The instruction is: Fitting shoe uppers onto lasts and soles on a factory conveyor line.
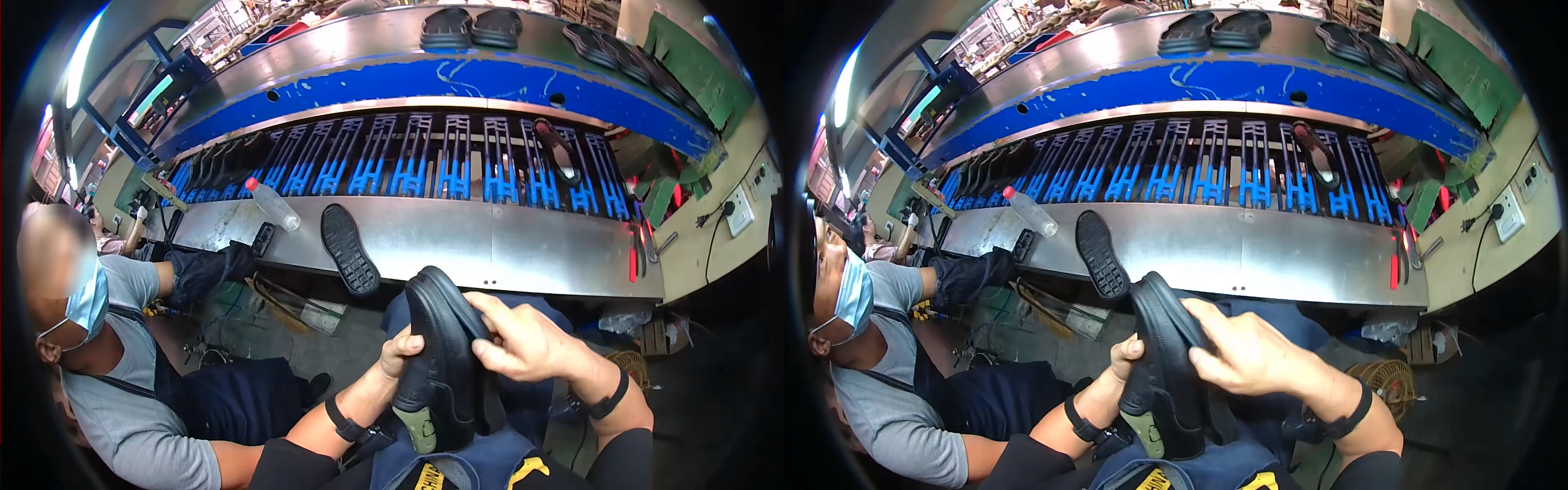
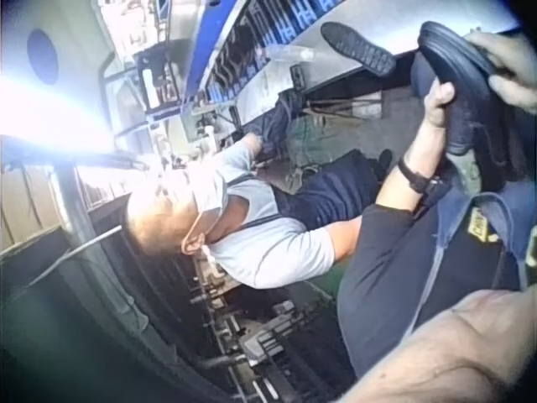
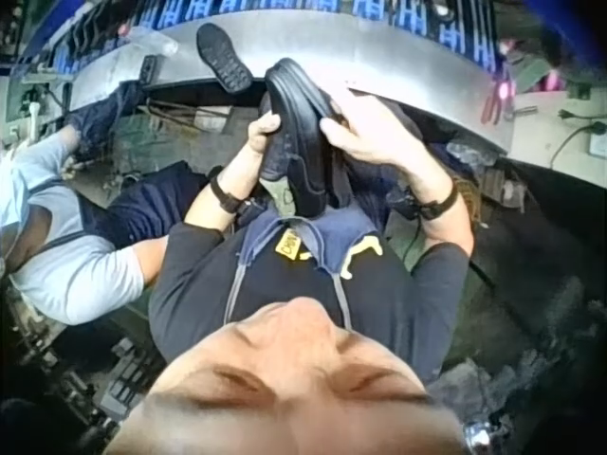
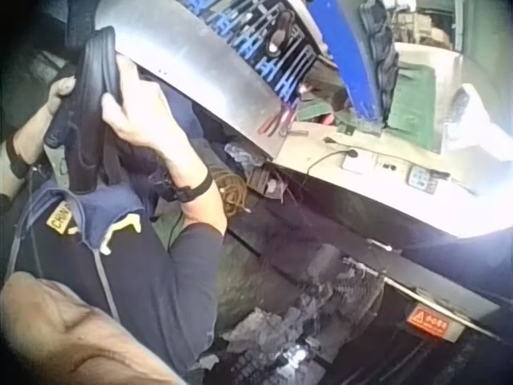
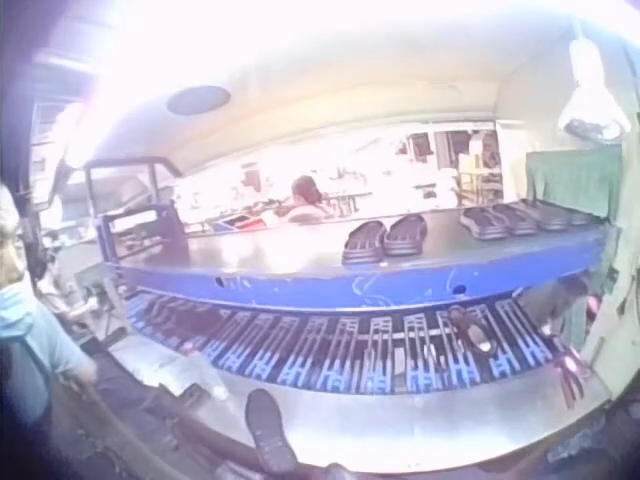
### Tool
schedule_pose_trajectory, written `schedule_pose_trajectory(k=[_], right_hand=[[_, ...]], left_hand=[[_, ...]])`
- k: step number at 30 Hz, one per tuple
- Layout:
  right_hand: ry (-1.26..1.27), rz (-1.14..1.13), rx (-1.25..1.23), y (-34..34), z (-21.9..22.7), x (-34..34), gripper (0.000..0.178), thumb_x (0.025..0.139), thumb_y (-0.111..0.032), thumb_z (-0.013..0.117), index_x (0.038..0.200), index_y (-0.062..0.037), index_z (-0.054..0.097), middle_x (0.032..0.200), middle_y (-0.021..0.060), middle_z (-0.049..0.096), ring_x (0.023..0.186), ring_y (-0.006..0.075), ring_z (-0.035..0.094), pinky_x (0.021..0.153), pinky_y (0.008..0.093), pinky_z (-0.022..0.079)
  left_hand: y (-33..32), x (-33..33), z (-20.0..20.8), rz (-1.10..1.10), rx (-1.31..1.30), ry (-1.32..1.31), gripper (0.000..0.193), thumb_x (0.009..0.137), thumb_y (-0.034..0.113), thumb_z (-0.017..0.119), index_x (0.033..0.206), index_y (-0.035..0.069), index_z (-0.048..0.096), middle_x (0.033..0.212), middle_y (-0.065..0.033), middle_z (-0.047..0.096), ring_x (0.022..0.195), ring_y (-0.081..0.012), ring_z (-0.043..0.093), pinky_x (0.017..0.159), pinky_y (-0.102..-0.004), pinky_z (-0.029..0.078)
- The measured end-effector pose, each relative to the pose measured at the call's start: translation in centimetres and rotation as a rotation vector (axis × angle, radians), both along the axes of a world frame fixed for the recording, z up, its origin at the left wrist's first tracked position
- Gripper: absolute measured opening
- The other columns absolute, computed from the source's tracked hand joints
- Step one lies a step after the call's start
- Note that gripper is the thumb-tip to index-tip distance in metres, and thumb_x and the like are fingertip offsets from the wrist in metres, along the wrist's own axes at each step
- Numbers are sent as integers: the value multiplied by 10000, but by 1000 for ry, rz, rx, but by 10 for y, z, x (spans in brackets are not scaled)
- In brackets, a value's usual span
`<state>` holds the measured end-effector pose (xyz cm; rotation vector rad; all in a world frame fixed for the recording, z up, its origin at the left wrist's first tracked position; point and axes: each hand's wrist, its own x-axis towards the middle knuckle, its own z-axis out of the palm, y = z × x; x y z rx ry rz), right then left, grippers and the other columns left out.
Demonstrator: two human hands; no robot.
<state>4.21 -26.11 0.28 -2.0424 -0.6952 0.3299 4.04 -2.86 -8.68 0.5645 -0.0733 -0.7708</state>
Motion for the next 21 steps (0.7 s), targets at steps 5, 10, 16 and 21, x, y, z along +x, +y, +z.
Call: schedule_pose_trajectory(k=[5,10,16,21], right_hand=[[-176,-47,102,3,-22,-21,712,898,-216,627,1459,80,303,751,195,646,603,366,666,577,429,536],[-247,-380,-170,26,-36,-63,700,892,-187,650,1396,185,337,582,147,605,465,305,624,467,398,507],[-350,-332,-144,12,-88,-128,788,756,-11,701,1440,133,339,1288,321,480,1081,423,562,899,465,486],[-527,-321,-160,6,-88,-109,780,671,-17,708,1418,-29,482,1440,270,427,1299,464,457,1050,537,412]], left_hand=[[-5,-7,-22,-28,-71,70,887,754,312,786,1468,20,350,1294,-190,580,1105,-313,659,965,-428,562],[-12,-7,-26,43,57,34,781,799,327,727,1433,6,403,1266,-189,606,1075,-295,673,950,-398,557],[-16,6,-37,-18,99,128,527,918,285,609,1327,-34,516,1169,-169,669,1010,-243,691,920,-364,565],[-49,34,-42,-84,222,310,442,1013,332,500,1288,-5,575,1147,-166,681,1000,-261,696,901,-400,577]])
